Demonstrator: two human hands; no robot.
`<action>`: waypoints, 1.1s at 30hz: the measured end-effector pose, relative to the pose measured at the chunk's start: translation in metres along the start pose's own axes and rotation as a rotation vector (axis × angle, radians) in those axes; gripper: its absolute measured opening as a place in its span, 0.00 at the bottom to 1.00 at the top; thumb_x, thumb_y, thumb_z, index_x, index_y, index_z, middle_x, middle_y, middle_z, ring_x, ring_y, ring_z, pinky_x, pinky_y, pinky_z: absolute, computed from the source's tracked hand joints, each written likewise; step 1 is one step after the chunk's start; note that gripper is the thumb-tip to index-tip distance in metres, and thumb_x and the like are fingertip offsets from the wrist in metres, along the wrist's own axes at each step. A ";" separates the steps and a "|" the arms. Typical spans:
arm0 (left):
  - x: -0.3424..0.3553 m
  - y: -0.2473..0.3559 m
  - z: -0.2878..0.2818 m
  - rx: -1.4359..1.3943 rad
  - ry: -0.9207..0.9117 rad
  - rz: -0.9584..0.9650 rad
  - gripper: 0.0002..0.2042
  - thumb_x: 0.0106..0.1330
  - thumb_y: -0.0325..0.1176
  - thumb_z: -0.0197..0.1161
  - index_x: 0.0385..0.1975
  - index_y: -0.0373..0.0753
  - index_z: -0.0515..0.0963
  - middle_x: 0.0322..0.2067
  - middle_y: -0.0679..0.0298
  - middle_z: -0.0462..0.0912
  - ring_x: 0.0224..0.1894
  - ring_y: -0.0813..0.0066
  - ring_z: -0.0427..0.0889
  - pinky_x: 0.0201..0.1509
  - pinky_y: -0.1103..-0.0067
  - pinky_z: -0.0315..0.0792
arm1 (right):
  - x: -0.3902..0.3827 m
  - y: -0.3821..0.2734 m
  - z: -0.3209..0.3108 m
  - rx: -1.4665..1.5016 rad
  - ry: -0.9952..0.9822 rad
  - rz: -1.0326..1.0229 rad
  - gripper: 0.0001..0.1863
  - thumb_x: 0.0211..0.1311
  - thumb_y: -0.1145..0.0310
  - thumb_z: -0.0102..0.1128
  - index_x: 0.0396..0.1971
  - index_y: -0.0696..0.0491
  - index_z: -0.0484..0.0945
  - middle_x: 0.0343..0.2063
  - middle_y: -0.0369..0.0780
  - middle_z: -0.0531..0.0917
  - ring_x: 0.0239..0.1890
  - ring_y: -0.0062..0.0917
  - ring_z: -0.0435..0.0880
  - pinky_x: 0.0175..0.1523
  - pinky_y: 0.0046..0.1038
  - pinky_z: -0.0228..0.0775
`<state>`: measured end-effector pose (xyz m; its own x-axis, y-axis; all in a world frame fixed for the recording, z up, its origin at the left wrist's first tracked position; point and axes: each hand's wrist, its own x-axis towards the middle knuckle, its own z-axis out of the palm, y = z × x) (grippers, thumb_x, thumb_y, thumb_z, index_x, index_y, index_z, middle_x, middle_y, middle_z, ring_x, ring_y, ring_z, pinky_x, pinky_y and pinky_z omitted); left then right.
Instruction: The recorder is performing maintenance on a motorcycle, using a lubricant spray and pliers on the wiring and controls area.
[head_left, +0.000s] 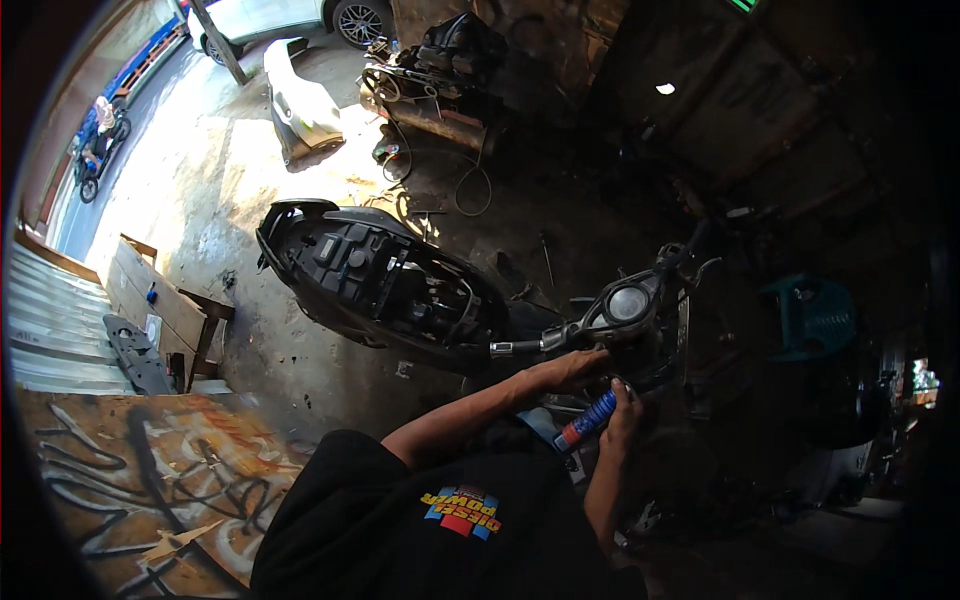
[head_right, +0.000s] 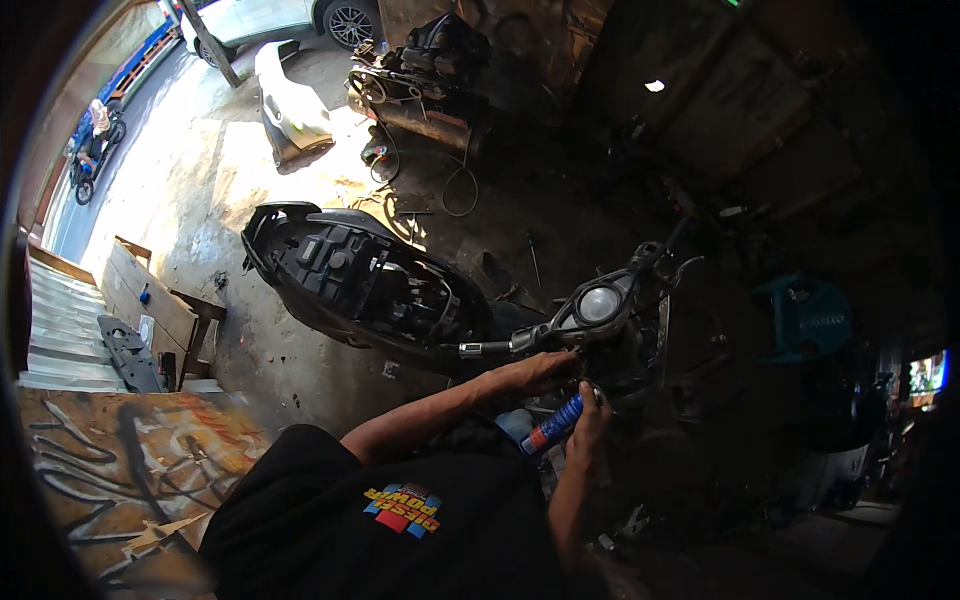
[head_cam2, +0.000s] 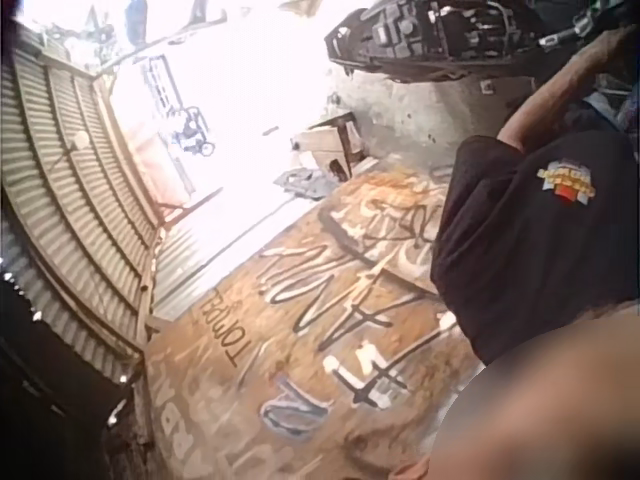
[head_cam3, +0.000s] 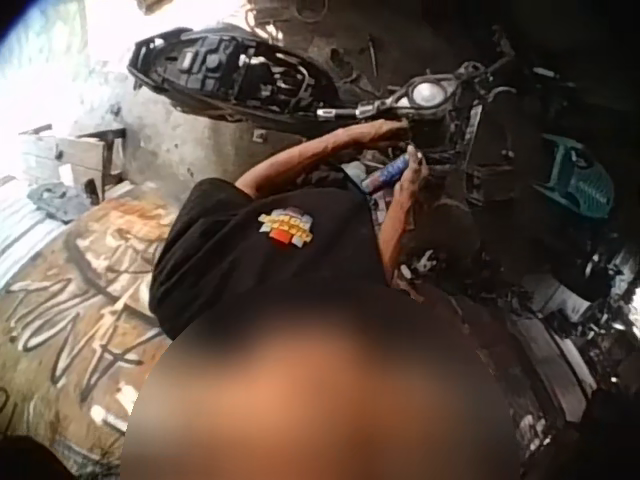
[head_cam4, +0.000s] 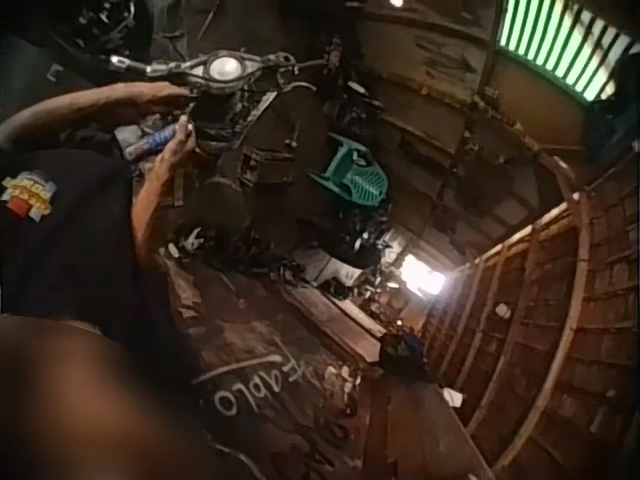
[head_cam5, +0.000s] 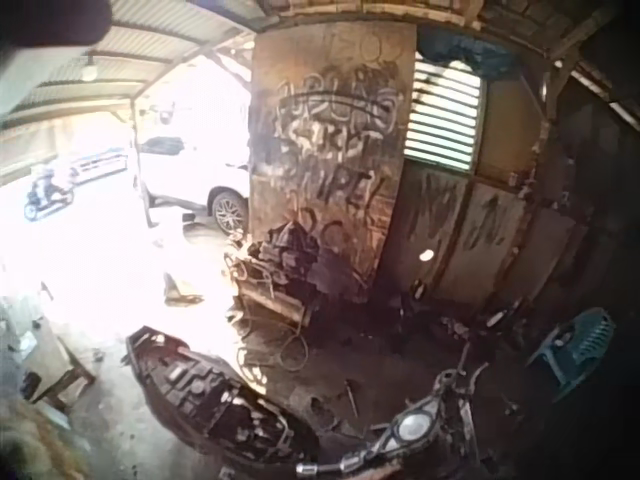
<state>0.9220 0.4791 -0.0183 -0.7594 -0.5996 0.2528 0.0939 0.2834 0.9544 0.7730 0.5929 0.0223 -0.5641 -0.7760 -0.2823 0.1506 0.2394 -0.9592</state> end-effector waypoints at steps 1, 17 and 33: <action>-0.001 -0.006 0.003 0.055 0.043 0.022 0.13 0.68 0.30 0.65 0.47 0.32 0.73 0.43 0.52 0.81 0.45 0.54 0.85 0.46 0.66 0.78 | -0.002 -0.009 0.002 0.017 -0.011 0.034 0.14 0.66 0.65 0.64 0.44 0.59 0.83 0.33 0.38 0.85 0.33 0.20 0.83 0.40 0.24 0.77; 0.005 0.048 -0.018 -0.142 -0.109 -0.151 0.15 0.75 0.28 0.55 0.57 0.30 0.69 0.45 0.53 0.82 0.47 0.63 0.84 0.48 0.69 0.79 | 0.003 0.010 0.005 -0.074 0.077 0.000 0.14 0.66 0.63 0.64 0.40 0.60 0.82 0.32 0.36 0.82 0.37 0.22 0.81 0.44 0.26 0.72; 0.001 0.014 -0.008 -0.146 -0.072 -0.006 0.20 0.67 0.24 0.64 0.55 0.30 0.66 0.47 0.52 0.83 0.46 0.60 0.86 0.46 0.70 0.82 | -0.018 -0.033 0.014 0.022 0.069 0.007 0.16 0.64 0.63 0.64 0.41 0.62 0.82 0.35 0.39 0.83 0.40 0.26 0.80 0.50 0.30 0.71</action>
<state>0.9274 0.4761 -0.0035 -0.8041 -0.5440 0.2399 0.1778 0.1651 0.9701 0.7895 0.5915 0.0586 -0.6174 -0.7321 -0.2878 0.1725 0.2309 -0.9575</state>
